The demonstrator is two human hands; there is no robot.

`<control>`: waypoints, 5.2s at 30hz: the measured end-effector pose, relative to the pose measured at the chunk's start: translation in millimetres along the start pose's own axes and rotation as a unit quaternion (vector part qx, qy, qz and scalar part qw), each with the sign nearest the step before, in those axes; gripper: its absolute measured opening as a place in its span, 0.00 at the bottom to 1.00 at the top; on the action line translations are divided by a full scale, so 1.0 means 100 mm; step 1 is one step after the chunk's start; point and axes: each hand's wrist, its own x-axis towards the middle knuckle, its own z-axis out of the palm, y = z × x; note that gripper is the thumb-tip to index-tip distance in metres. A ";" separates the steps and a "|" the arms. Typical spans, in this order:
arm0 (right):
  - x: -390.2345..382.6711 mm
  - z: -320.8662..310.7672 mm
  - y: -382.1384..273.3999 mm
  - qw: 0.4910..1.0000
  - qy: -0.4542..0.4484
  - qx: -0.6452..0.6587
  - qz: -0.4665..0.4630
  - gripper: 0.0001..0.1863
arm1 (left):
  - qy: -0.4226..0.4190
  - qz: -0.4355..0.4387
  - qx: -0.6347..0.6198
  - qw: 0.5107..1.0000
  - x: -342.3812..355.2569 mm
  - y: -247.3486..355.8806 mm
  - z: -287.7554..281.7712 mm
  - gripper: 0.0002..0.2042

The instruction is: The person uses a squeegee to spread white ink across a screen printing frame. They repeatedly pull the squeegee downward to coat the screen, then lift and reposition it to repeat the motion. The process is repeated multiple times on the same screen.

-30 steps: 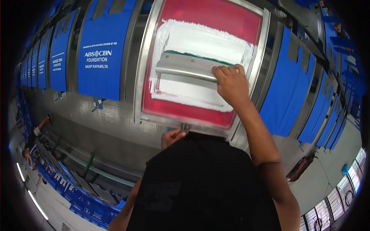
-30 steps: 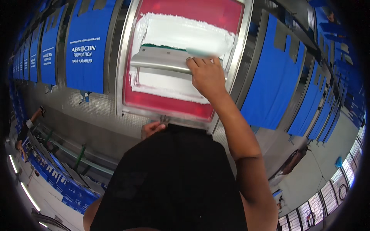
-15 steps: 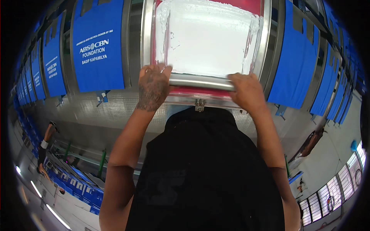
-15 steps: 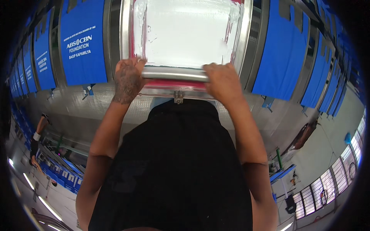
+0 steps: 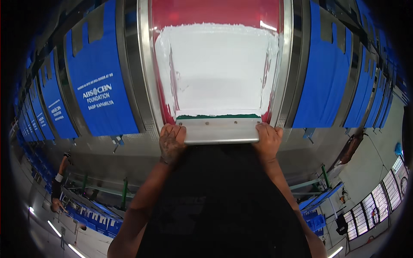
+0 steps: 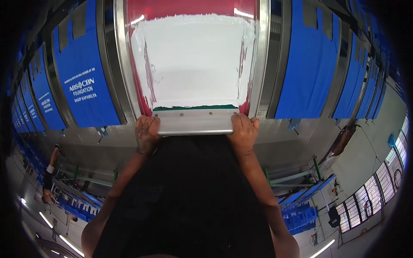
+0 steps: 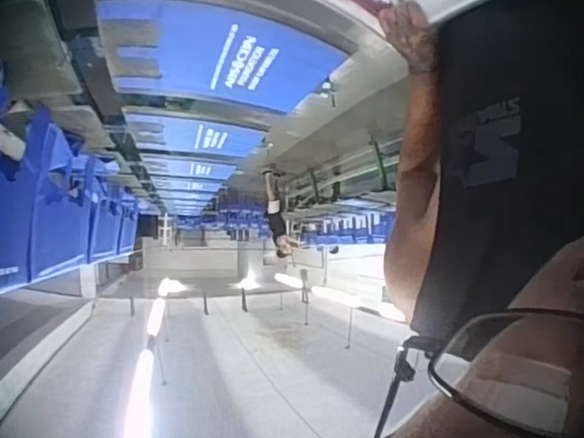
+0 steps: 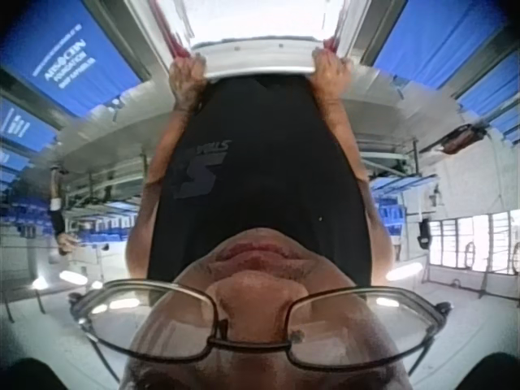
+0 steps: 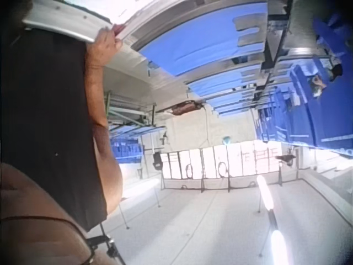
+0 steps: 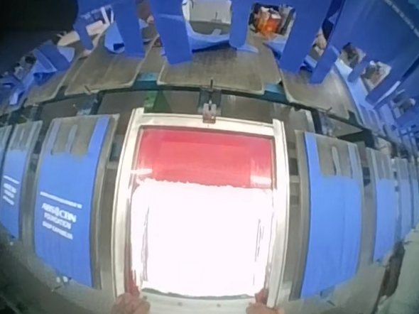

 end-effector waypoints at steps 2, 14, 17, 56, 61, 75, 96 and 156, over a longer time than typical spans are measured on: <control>0.29 0.15 0.22 0.998 0.026 -0.055 -0.035 0.17 | 0.035 0.018 0.058 0.998 0.34 -0.20 0.07 0.07; 1.03 -0.42 0.07 0.989 -0.097 -0.109 -0.007 0.18 | 0.041 0.064 0.018 0.997 0.71 -0.60 -0.06 0.07; 0.15 -0.13 -0.02 0.998 -0.064 0.003 0.007 0.17 | 0.033 0.033 0.021 0.999 0.04 0.03 -0.09 0.05; 3.21 -0.86 0.29 0.986 -0.163 -0.022 0.029 0.29 | -0.162 -0.100 0.057 0.980 3.03 -0.92 -0.89 0.34; 3.14 -0.56 0.47 0.979 -0.200 -0.038 0.013 0.30 | 0.189 0.033 0.083 0.978 2.59 -0.60 -0.70 0.32; 3.35 -0.37 -0.10 0.948 -0.247 -0.010 -0.203 0.26 | -0.246 -0.432 -0.500 0.709 -0.80 1.06 0.73 0.22; 0.22 -0.26 -0.59 0.973 -0.138 -0.006 -0.183 0.17 | -0.165 -0.334 -0.398 0.838 -0.77 1.15 0.77 0.20; 0.34 -1.47 4.98 0.722 -0.084 0.602 0.331 0.25 | 0.189 -0.491 -0.259 0.810 0.75 3.49 1.94 0.26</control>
